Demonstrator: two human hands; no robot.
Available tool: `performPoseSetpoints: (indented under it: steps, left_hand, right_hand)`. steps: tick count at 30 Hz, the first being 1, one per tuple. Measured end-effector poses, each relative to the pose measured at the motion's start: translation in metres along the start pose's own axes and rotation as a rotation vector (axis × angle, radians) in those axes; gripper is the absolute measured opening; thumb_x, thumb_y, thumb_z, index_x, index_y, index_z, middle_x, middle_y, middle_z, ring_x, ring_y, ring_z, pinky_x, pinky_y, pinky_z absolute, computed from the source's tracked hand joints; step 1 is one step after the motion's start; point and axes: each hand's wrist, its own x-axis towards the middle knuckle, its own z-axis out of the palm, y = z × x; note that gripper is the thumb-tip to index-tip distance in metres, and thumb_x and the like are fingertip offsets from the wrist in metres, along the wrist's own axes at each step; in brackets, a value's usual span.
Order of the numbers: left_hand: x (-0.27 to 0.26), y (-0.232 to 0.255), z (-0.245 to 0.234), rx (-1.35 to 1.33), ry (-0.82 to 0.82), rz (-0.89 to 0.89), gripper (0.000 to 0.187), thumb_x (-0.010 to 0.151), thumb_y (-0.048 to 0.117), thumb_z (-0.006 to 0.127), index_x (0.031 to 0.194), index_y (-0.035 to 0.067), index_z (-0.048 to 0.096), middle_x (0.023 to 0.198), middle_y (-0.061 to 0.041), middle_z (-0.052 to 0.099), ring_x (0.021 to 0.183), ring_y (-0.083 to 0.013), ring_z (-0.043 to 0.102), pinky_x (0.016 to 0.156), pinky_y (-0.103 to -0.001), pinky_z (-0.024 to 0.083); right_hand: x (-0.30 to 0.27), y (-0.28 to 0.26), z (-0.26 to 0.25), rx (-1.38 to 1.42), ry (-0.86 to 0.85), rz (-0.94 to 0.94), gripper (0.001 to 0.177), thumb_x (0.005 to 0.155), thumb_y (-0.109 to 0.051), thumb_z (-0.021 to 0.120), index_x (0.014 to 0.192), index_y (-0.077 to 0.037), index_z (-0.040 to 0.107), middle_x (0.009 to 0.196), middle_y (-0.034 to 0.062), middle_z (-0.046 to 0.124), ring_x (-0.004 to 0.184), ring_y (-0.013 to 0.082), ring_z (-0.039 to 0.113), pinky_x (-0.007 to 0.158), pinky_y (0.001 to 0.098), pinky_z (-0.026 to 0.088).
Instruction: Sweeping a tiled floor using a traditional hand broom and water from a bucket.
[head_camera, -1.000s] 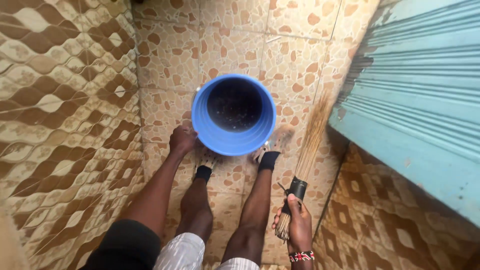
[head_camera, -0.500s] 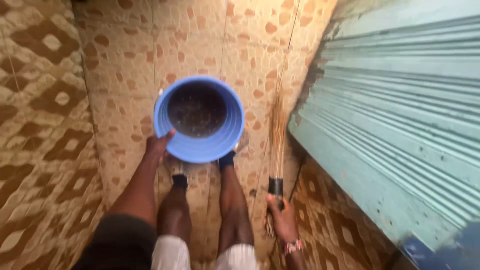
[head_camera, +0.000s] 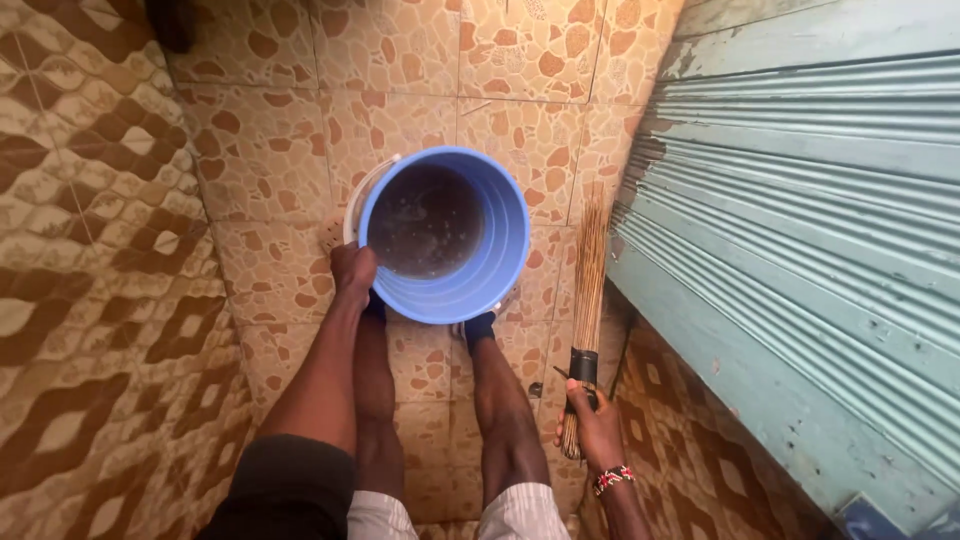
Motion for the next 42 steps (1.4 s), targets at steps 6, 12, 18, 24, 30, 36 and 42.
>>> performPoseSetpoints:
  steps: [6,12,18,24,30,36,42]
  left_hand:
    - [0.037,0.046,-0.012,0.336,-0.022,0.177,0.024,0.073,0.005,0.057,0.088,-0.009,0.068,0.084,-0.028,0.071,0.08,-0.0379,0.071,0.072,-0.044,0.052]
    - [0.076,0.048,-0.061,0.136,0.025,0.049,0.018,0.07,0.001,0.062,0.082,-0.011,0.065,0.086,-0.023,0.07,0.082,-0.0352,0.068,0.074,-0.044,0.052]
    - [0.139,0.052,-0.088,-0.242,0.179,-0.213,0.024,0.06,-0.004,0.071,0.084,0.0,0.07,0.1,-0.013,0.063,0.092,-0.0275,0.065,0.087,-0.044,0.044]
    - [0.245,0.063,-0.164,-0.123,0.067,0.02,0.026,0.064,0.003,0.074,0.09,0.001,0.068,0.104,-0.013,0.07,0.093,-0.0286,0.063,0.085,-0.04,0.053]
    - [0.256,0.129,-0.223,0.372,0.19,0.205,0.071,0.072,0.014,0.082,0.136,0.004,0.051,0.135,-0.018,0.057,0.12,-0.0346,0.057,0.099,-0.046,0.047]
    - [0.366,0.152,-0.246,0.776,0.693,0.85,0.038,0.058,0.027,0.087,0.086,0.012,0.067,0.087,-0.013,0.071,0.081,-0.028,0.068,0.073,-0.042,0.057]
    - [0.304,0.174,-0.242,0.922,0.699,0.788,0.052,0.073,0.028,0.078,0.115,0.01,0.054,0.114,-0.021,0.058,0.106,-0.0362,0.058,0.09,-0.046,0.05]
  right_hand:
    - [-0.018,-0.004,0.055,0.026,0.084,0.052,0.041,0.089,-0.043,0.07,0.095,-0.004,0.058,0.064,0.0093,0.062,0.045,0.0203,0.061,0.039,0.0379,0.051]
    - [-0.036,-0.014,0.095,0.057,0.096,-0.051,0.042,0.091,-0.042,0.069,0.094,-0.001,0.058,0.06,0.012,0.061,0.043,0.0217,0.06,0.037,0.0375,0.049]
    - [-0.038,-0.06,0.089,-0.219,0.243,-0.216,0.044,0.094,-0.046,0.064,0.099,-0.002,0.066,0.064,0.0065,0.065,0.049,0.0174,0.063,0.045,0.033,0.049]
    - [-0.005,-0.16,0.081,-0.742,0.19,-0.223,0.058,0.086,-0.053,0.07,0.121,-0.008,0.066,0.075,0.016,0.073,0.062,0.0265,0.069,0.058,0.0426,0.052]
    - [0.155,-0.202,0.035,-1.513,-0.006,-0.404,0.057,0.081,-0.064,0.074,0.116,-0.02,0.071,0.093,0.0148,0.077,0.089,0.037,0.073,0.079,0.0498,0.056]
    - [0.244,-0.32,0.023,-1.941,-0.13,-0.556,0.036,0.078,-0.061,0.074,0.102,-0.036,0.08,0.1,0.0031,0.077,0.096,0.0283,0.075,0.081,0.0451,0.058]
    - [0.247,-0.444,0.004,-1.669,0.363,-1.078,0.037,0.096,-0.052,0.073,0.106,-0.017,0.08,0.081,0.0169,0.072,0.077,0.0404,0.068,0.068,0.059,0.049]
